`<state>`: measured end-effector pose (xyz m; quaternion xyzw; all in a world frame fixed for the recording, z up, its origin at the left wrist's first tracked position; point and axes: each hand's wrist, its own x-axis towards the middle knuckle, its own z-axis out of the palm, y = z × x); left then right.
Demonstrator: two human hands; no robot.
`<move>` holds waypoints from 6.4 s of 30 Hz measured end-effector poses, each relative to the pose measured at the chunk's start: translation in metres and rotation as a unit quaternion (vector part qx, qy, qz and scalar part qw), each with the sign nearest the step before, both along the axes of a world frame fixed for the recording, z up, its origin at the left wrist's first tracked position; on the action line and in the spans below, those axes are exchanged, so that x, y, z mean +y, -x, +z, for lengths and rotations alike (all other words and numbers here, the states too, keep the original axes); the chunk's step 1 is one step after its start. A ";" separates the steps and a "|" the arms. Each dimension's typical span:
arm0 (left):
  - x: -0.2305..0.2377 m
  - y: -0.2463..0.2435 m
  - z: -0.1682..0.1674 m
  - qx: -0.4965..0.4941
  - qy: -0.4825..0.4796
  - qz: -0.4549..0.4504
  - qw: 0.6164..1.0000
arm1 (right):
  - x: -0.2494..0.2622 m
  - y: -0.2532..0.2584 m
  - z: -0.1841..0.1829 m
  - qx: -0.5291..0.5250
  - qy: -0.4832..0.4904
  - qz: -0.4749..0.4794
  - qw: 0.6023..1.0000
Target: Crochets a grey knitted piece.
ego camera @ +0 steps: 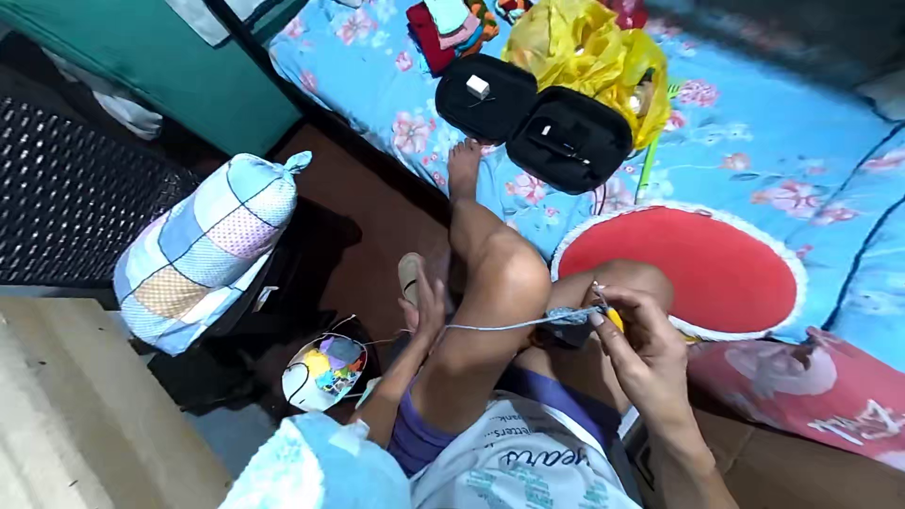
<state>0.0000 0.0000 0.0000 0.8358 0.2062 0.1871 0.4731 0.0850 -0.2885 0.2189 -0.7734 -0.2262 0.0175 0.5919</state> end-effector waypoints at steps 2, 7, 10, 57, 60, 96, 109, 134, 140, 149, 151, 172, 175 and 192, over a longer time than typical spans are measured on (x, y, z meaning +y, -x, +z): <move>-0.001 -0.007 -0.009 0.098 -0.028 -0.050 0.994 | 0.006 -0.004 -0.003 0.004 -0.004 0.004 1.000; 0.022 -0.044 0.061 -0.092 -0.003 0.014 0.996 | 0.000 0.001 0.006 0.084 -0.077 0.016 0.993; 0.016 -0.021 0.003 -0.030 -0.064 -0.007 0.997 | 0.002 0.004 0.014 0.094 -0.101 0.014 0.990; -0.081 -0.015 0.295 -0.166 0.484 -0.440 0.738 | 0.004 0.009 0.039 0.071 -0.101 0.040 0.992; -0.080 -0.024 0.283 -0.220 0.089 -0.260 0.936 | 0.009 0.017 0.042 0.178 -0.235 0.088 0.951; -0.116 -0.021 0.269 -0.077 0.375 -0.217 0.898 | 0.010 0.024 0.039 0.199 -0.295 0.075 0.932; -0.117 -0.026 0.270 -0.099 0.326 -0.204 0.918 | 0.000 0.009 0.033 0.172 -0.198 0.089 0.961; -0.111 -0.027 0.269 -0.050 0.368 -0.170 0.913 | -0.033 -0.021 0.026 -0.134 0.068 0.186 0.971; -0.119 -0.026 0.264 -0.066 0.300 -0.150 0.940 | -0.030 -0.009 0.039 -0.265 0.217 0.111 0.933; -0.140 -0.024 0.242 -0.156 0.216 -0.116 0.957 | -0.001 0.027 0.029 -0.223 0.211 -0.025 0.952; -0.143 -0.022 0.240 -0.172 0.244 -0.132 0.945 | 0.002 0.024 0.026 -0.079 0.078 0.017 0.994; -0.126 -0.018 0.240 -0.185 0.105 -0.234 0.949 | -0.020 -0.006 0.036 0.085 0.024 0.137 0.987; -0.136 -0.019 0.234 -0.242 0.125 -0.211 0.939 | -0.009 -0.002 0.039 0.196 -0.090 0.149 0.965; -0.107 -0.030 0.264 -0.134 0.242 -0.247 0.929 | -0.013 0.006 0.003 -0.235 0.011 0.036 0.971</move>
